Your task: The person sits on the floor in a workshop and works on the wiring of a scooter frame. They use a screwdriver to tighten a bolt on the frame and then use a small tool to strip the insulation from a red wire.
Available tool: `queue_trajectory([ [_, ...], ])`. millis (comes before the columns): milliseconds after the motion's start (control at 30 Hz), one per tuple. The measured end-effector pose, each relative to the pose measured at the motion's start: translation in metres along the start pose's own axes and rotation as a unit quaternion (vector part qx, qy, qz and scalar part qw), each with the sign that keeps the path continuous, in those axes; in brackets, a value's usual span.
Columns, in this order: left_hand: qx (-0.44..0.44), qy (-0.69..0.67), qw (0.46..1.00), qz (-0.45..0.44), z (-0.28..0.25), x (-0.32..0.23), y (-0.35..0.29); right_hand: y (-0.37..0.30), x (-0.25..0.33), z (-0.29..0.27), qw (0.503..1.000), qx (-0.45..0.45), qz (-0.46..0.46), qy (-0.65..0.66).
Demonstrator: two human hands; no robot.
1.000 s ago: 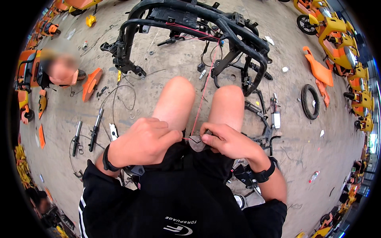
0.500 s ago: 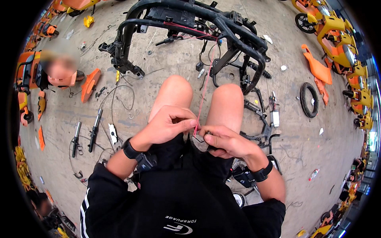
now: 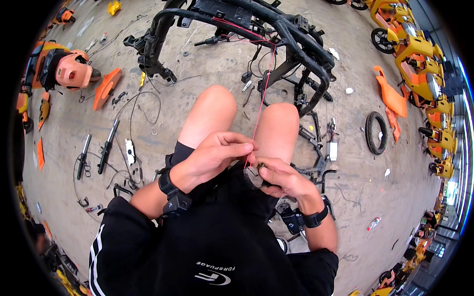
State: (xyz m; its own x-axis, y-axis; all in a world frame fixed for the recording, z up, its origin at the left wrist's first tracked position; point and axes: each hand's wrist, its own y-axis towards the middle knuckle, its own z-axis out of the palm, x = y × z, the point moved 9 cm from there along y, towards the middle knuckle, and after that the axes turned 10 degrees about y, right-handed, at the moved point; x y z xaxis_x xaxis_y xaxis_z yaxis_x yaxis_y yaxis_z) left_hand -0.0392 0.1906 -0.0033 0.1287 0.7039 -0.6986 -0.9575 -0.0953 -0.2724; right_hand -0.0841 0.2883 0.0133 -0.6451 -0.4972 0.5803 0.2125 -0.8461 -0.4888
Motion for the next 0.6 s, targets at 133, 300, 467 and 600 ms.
queue_trajectory([
  [133, 0.003, -0.045, 0.999, -0.003, 0.005, 0.002, 0.008, 0.005, -0.022, 0.032, 0.933, 0.170, 0.006, -0.317],
  [300, 0.020, 0.023, 0.999, 0.042, 0.001, -0.007, 0.009, 0.008, -0.020, 0.040, 0.952, 0.042, -0.019, -0.302],
  [467, 0.005, 0.115, 0.991, 0.064, -0.005, -0.020, 0.003, -0.025, -0.004, 0.022, 0.988, -0.054, -0.031, -0.141],
  [600, 0.007, 0.110, 0.991, 0.076, -0.006, -0.020, 0.003, -0.015, -0.013, 0.010, 0.994, -0.079, -0.064, -0.034],
])
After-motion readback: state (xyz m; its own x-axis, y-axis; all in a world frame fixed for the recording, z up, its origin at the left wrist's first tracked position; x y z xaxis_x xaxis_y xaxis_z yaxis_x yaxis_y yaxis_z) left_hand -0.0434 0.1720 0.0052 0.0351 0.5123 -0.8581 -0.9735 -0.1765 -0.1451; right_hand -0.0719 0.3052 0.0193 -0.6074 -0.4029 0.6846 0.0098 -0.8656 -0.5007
